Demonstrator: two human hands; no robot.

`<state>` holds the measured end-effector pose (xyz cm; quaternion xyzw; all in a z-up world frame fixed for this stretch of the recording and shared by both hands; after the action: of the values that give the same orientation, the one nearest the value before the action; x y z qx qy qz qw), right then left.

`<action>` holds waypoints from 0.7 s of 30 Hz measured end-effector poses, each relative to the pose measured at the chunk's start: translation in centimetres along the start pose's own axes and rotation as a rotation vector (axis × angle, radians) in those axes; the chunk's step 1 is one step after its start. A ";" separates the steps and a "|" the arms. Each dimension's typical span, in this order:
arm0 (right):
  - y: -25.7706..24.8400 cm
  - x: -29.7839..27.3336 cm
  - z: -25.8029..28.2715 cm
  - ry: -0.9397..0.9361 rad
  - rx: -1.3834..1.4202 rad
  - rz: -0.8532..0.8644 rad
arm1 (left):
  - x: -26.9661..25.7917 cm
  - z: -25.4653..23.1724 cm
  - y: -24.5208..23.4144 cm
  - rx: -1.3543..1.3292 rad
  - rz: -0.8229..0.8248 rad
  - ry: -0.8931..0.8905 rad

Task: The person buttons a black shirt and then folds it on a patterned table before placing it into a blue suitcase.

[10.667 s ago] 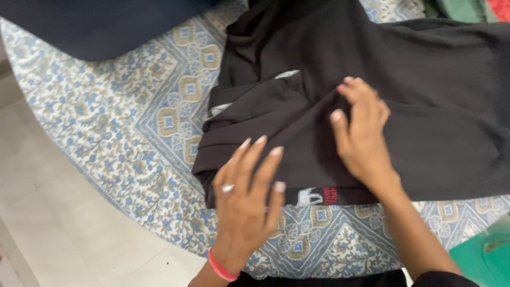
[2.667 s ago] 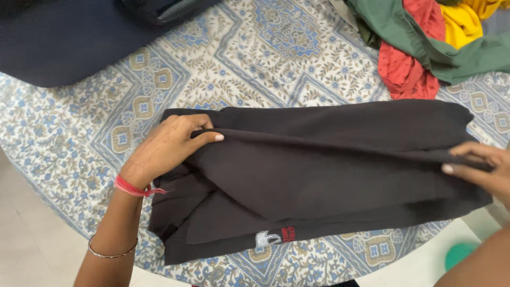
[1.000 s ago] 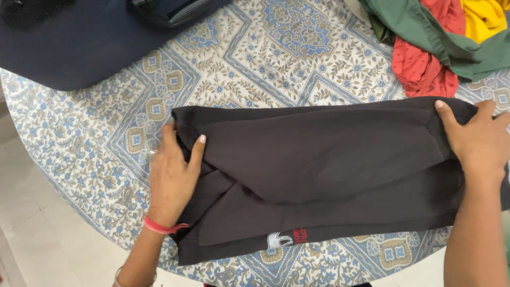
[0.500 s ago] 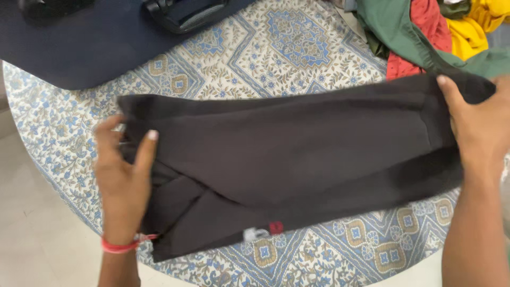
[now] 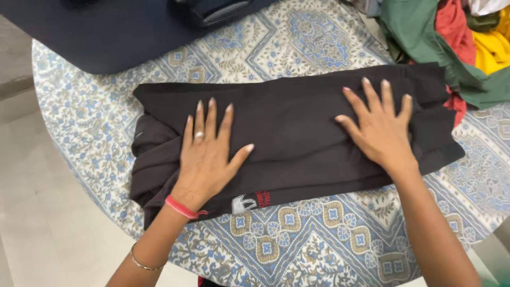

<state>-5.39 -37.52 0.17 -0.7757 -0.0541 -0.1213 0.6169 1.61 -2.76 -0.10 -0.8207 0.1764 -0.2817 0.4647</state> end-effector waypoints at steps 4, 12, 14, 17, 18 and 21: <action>0.3 -1.2 -4.7 0.157 0.024 -0.001 | -0.9 1.7 -0.1 -0.076 -0.057 -0.044; 0.2 -0.3 -1.5 0.074 -0.035 -0.093 | 1.0 -4.1 -0.3 0.066 -0.054 0.029; 0.4 0.5 0.7 -0.035 0.078 -0.128 | 1.9 -6.4 0.9 -0.032 -0.084 0.100; 0.9 0.9 2.9 -0.140 0.118 -0.123 | 2.6 -7.2 3.0 -0.044 -0.054 0.113; 1.0 0.7 3.0 -0.133 0.119 -0.110 | 2.6 -7.3 3.8 -0.027 -0.032 0.099; 1.2 0.7 2.8 -0.124 0.115 -0.103 | 2.4 -7.3 5.3 0.019 -0.034 0.065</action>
<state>-4.13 -35.16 -1.38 -0.7412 -0.1389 -0.1013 0.6489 -1.23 -11.64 -0.95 -0.8095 0.1749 -0.3177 0.4617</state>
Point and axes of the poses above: each hand's wrist, its own x-axis towards the middle knuckle, its own y-axis out of the palm, z = x × y, the point moved 2 cm from there along x, towards the middle knuckle, and after that the axes turned 11 degrees about -x, right-handed, at the moved point
